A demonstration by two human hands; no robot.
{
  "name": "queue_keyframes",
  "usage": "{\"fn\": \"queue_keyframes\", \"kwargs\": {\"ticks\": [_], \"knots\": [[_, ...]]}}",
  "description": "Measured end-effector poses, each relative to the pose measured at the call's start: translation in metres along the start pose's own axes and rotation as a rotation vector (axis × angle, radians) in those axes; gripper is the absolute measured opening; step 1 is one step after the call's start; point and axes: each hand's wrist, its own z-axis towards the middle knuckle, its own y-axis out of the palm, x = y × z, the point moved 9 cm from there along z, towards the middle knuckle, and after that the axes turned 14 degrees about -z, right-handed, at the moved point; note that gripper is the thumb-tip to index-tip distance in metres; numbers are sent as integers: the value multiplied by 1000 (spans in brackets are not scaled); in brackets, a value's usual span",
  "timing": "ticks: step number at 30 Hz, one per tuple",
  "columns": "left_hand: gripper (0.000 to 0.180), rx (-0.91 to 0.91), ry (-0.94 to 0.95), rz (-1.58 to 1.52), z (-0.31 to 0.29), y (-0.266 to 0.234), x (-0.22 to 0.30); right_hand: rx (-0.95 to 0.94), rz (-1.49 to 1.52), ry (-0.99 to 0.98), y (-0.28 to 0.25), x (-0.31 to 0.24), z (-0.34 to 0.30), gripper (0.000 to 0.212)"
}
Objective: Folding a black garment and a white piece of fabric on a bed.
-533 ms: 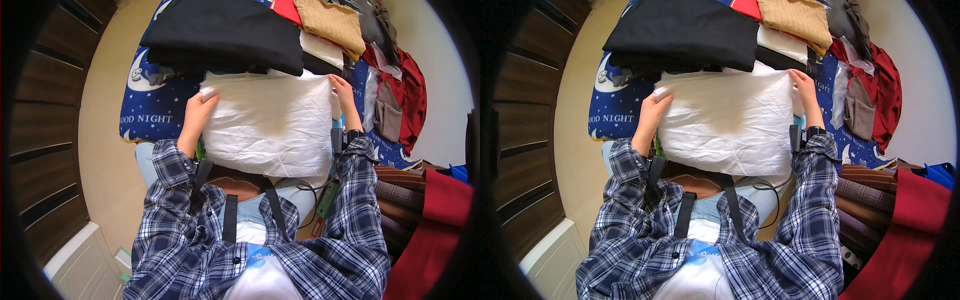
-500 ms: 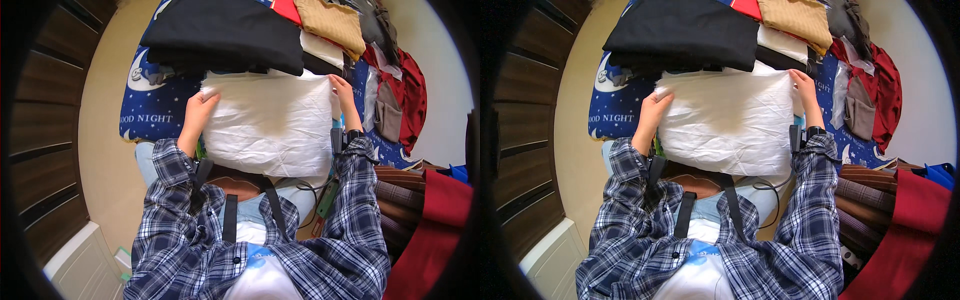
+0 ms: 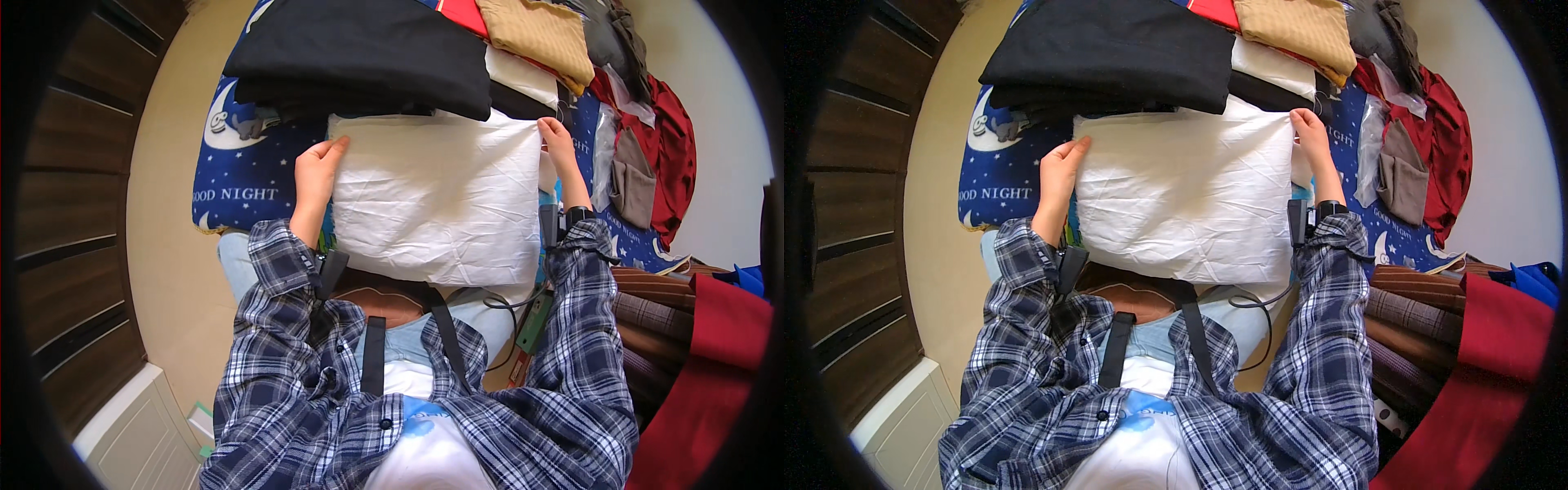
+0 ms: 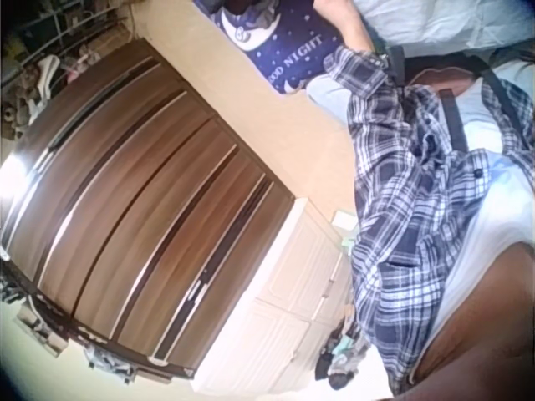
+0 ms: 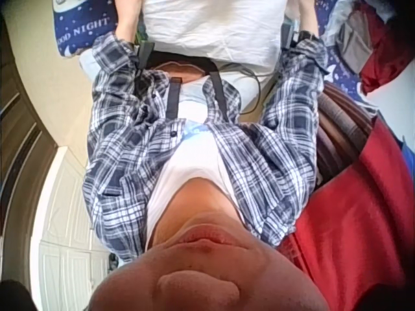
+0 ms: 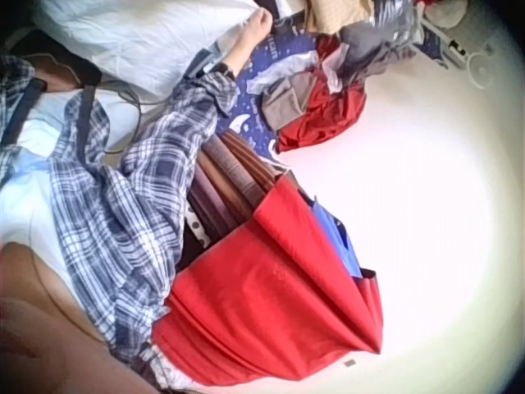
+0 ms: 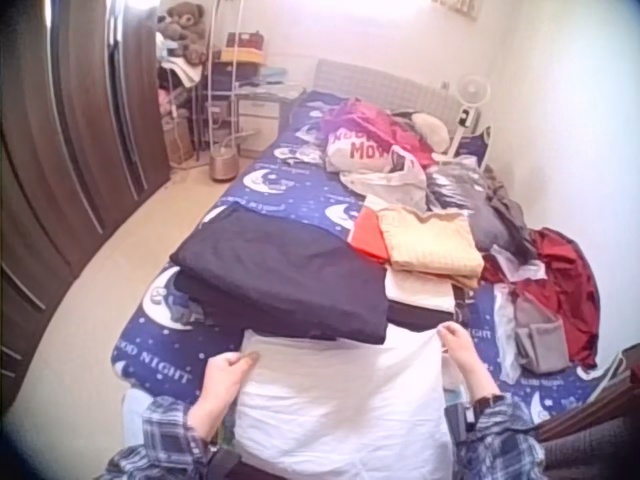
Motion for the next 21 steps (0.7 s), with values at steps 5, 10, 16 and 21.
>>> {"fn": "queue_keyframes", "kwargs": {"ticks": [5,10,16,21], "knots": [[28,32,171,77,13,-5,1,178,-233,-168,-3,-13,-1,22],[28,49,206,200,24,-10,3,133,-174,11,7,-9,-8,30],[41,115,-8,161,3,-16,3,178,-133,-80,4,-15,-28,26],[46,67,-188,212,-32,-18,-16,265,69,-69,-3,-4,-19,30]]}}
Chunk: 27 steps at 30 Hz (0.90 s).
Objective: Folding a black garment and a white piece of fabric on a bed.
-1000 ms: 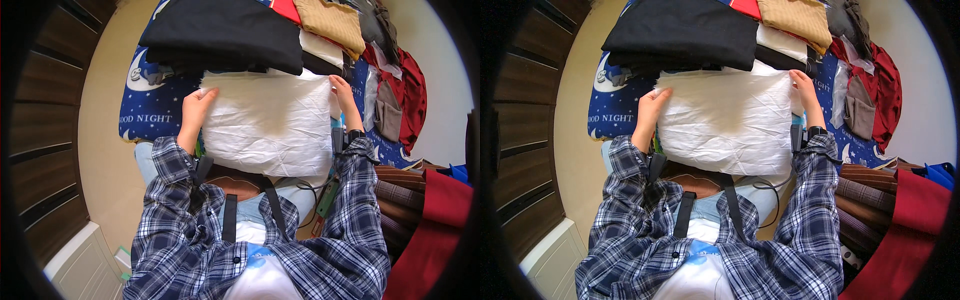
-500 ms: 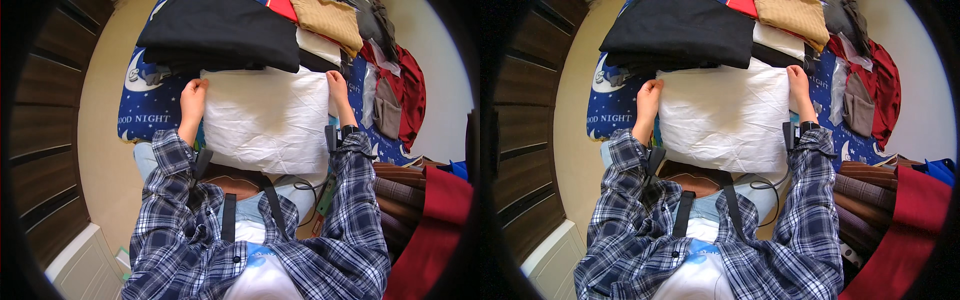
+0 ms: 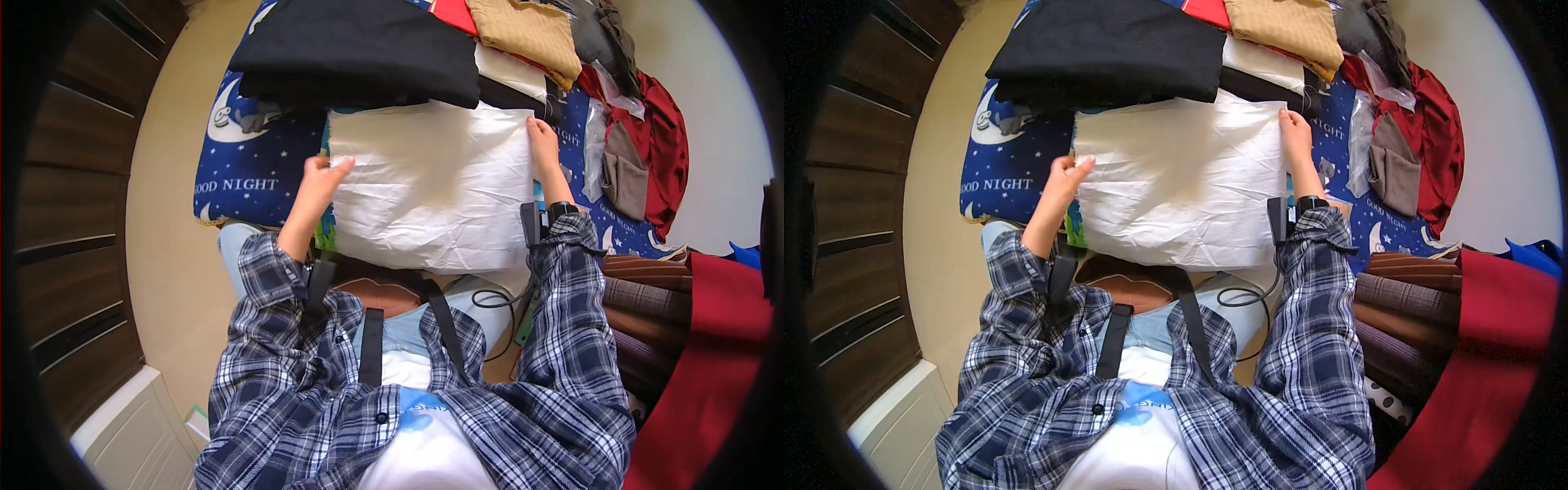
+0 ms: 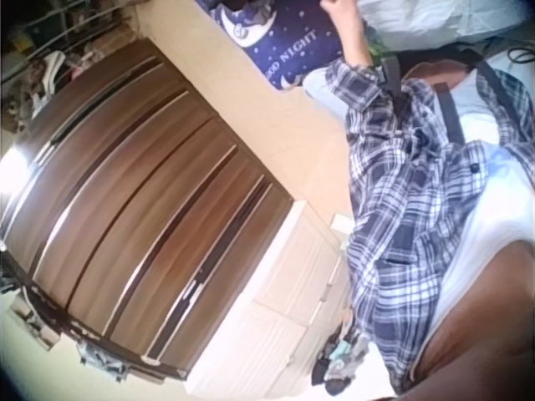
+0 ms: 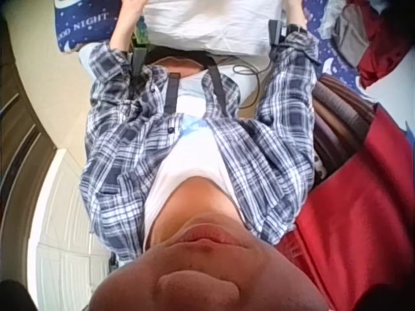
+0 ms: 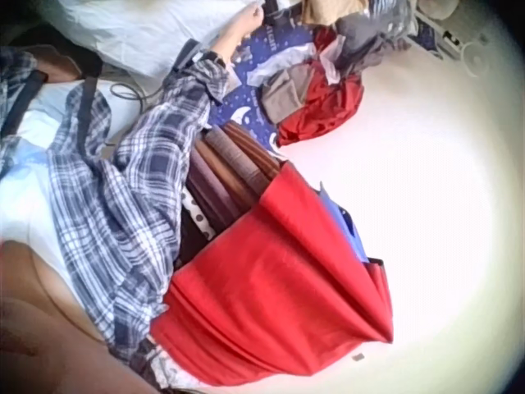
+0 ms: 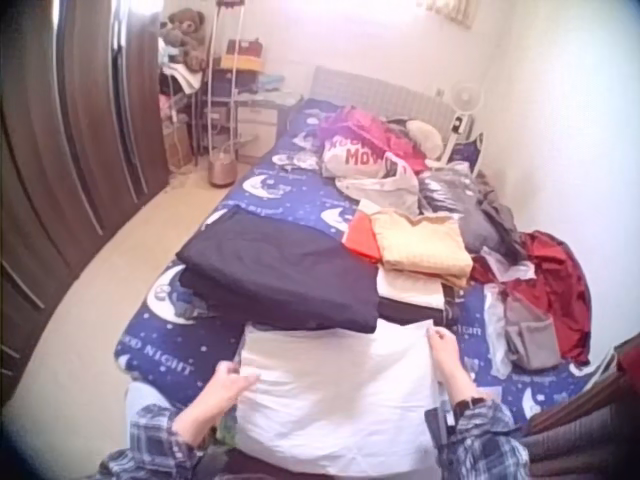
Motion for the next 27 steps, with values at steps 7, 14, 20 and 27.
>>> {"fn": "queue_keyframes", "kwargs": {"ticks": [7,14,20,27], "knots": [[31,-465,-189,61,-32,2,-46,-478,-342,380,15,22,-50,51],[30,-498,-233,38,-49,8,-54,-667,-403,360,-5,38,-133,42],[26,-417,-95,-100,-39,7,-49,-422,-80,206,-12,61,-147,29],[43,-343,-306,-268,-44,12,-65,-147,13,17,-34,71,-137,35]]}}
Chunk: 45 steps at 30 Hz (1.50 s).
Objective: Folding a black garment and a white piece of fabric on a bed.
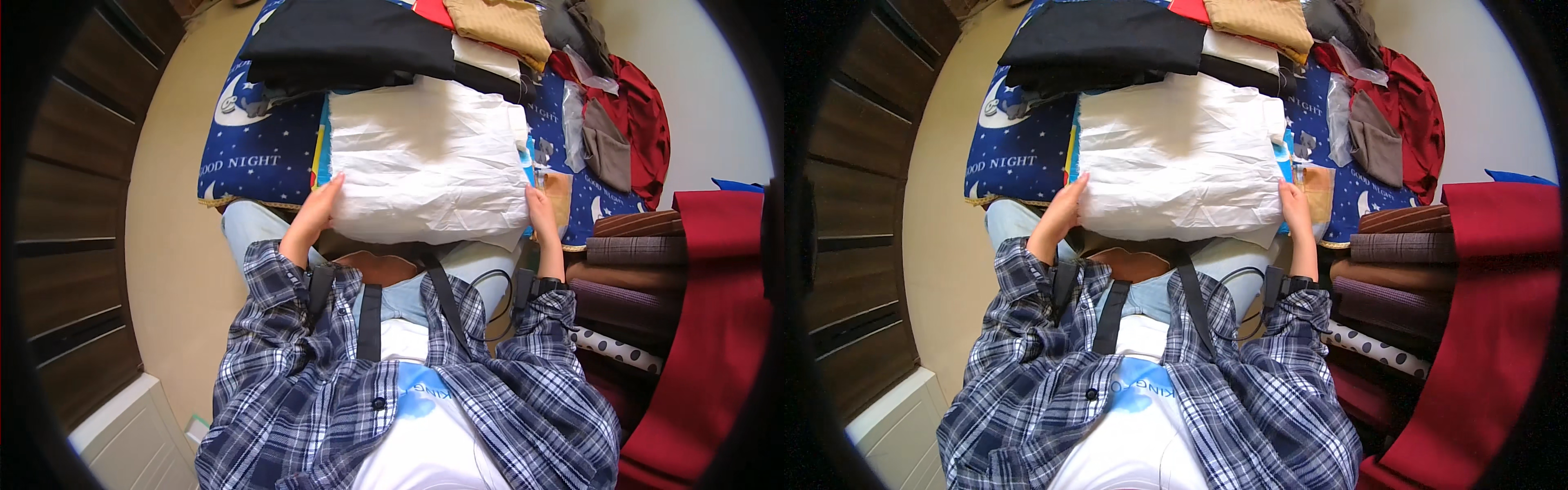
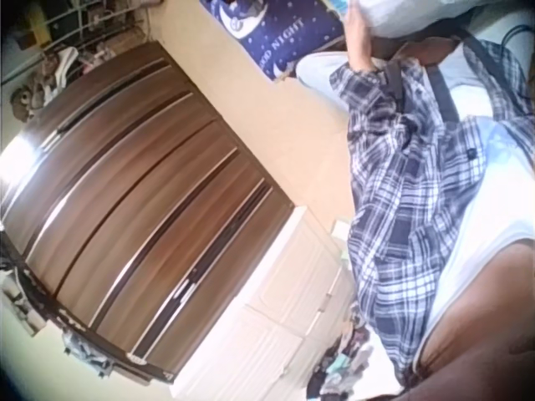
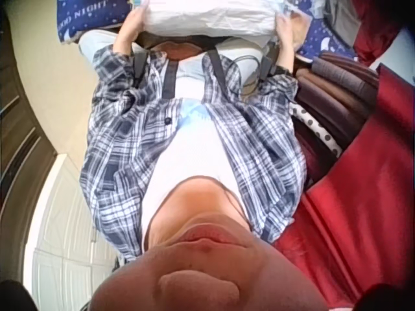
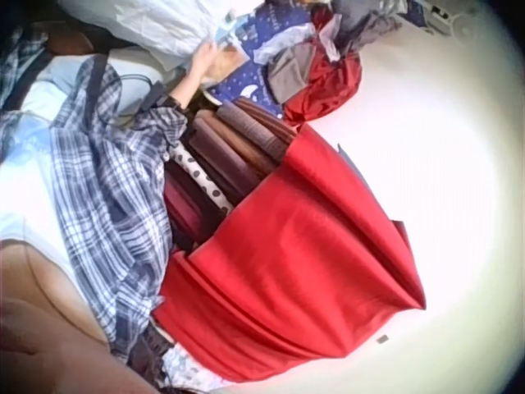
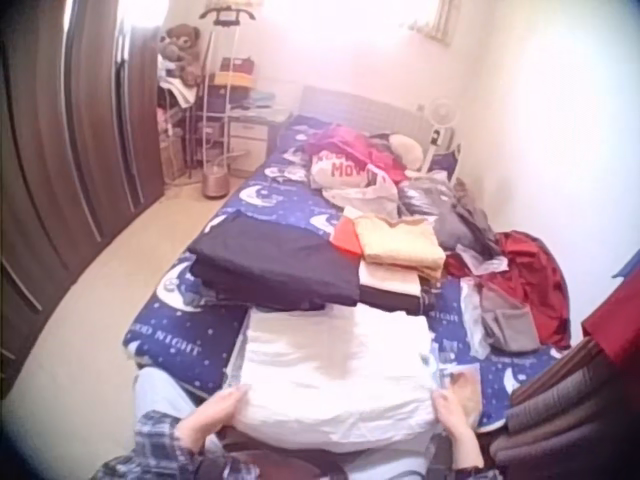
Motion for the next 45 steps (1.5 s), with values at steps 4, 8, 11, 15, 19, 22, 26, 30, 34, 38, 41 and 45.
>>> {"fn": "queue_keyframes", "kwargs": {"ticks": [4,8,11,15,19,22,26,30,34,38,41,45], "knots": [[55,-114,-175,284,-13,2,-25,-385,-158,244,25,2,-44,37],[50,-264,-140,452,-12,10,-29,-558,-142,303,31,11,-74,48],[46,-226,-153,386,-2,0,-29,-517,-100,316,27,9,-76,44],[41,-199,-55,196,-13,19,-5,-401,189,411,23,13,-76,41],[40,-276,9,-247,-43,41,18,-278,286,488,20,0,-86,37],[42,-289,-99,-289,-73,49,14,-381,452,481,25,-24,-101,36],[57,-264,-163,11,-89,32,-8,-413,433,430,17,-51,-111,31],[75,-115,-138,91,-95,25,-16,-374,368,438,15,-37,-109,35],[67,-41,76,214,-85,12,-5,-107,112,316,-1,-50,-100,40],[30,-158,188,110,-72,11,-6,-293,47,324,2,-39,-93,21],[21,-145,60,-84,-80,11,-4,-176,279,228,4,-46,-80,17],[40,-212,140,-268,-93,27,20,-208,578,192,1,-80,-78,26]]}}
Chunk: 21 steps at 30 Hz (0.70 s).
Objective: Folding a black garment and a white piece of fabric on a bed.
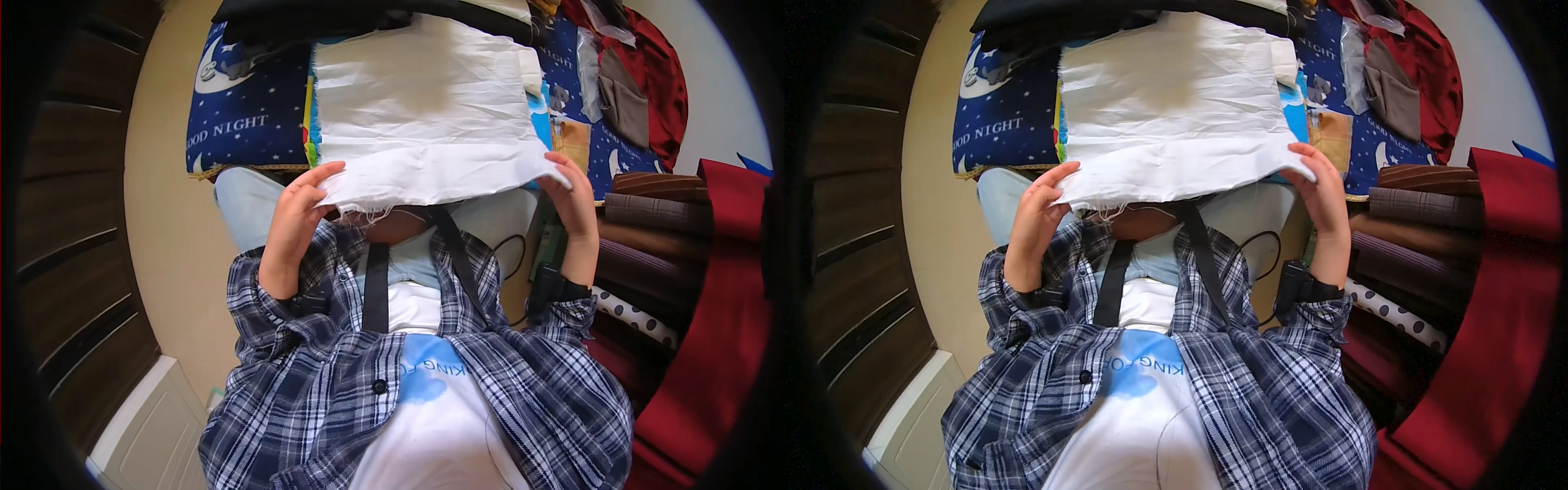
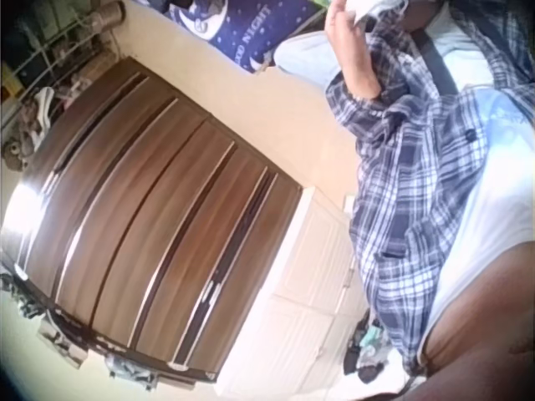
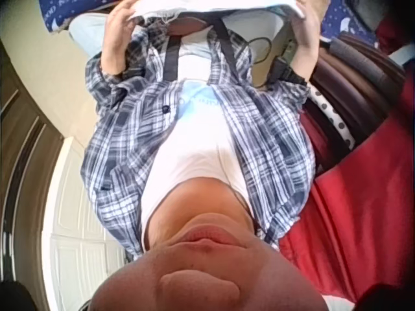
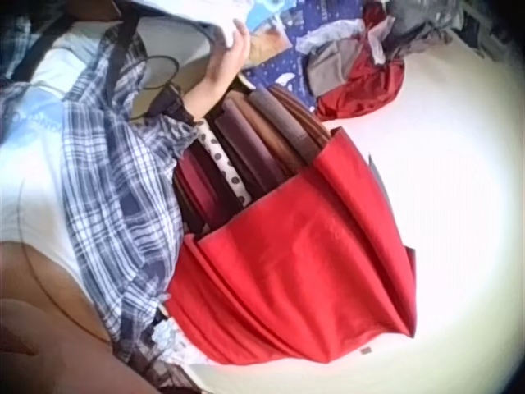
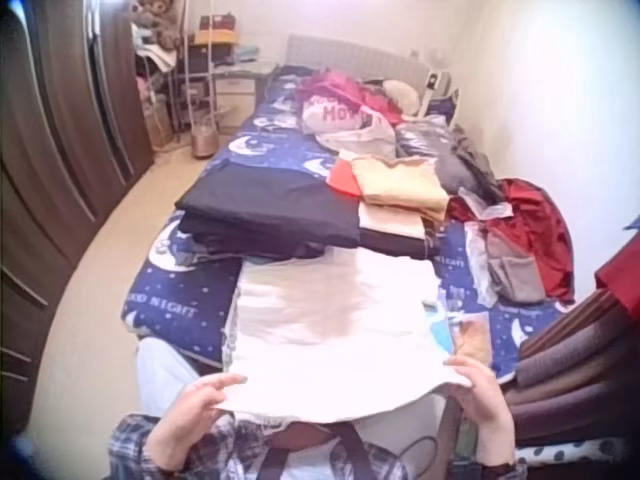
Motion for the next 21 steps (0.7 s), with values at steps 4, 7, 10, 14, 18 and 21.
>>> {"fn": "queue_keyframes", "kwargs": {"ticks": [4,7,10,14,18,21], "knots": [[51,-37,117,145,3,-2,11,-167,172,-88,16,-19,-1,38],[47,-26,119,277,5,-6,13,-188,19,-125,14,-17,4,36],[39,0,130,463,5,-6,16,-169,-211,-151,14,-17,-4,30],[41,39,123,780,-1,-6,22,-192,-490,-135,7,-10,-11,22],[39,-78,339,1048,-16,21,36,-104,-500,-119,-16,2,-14,23],[24,-131,643,1225,-29,49,51,-44,-428,-27,-23,6,-18,27]]}}
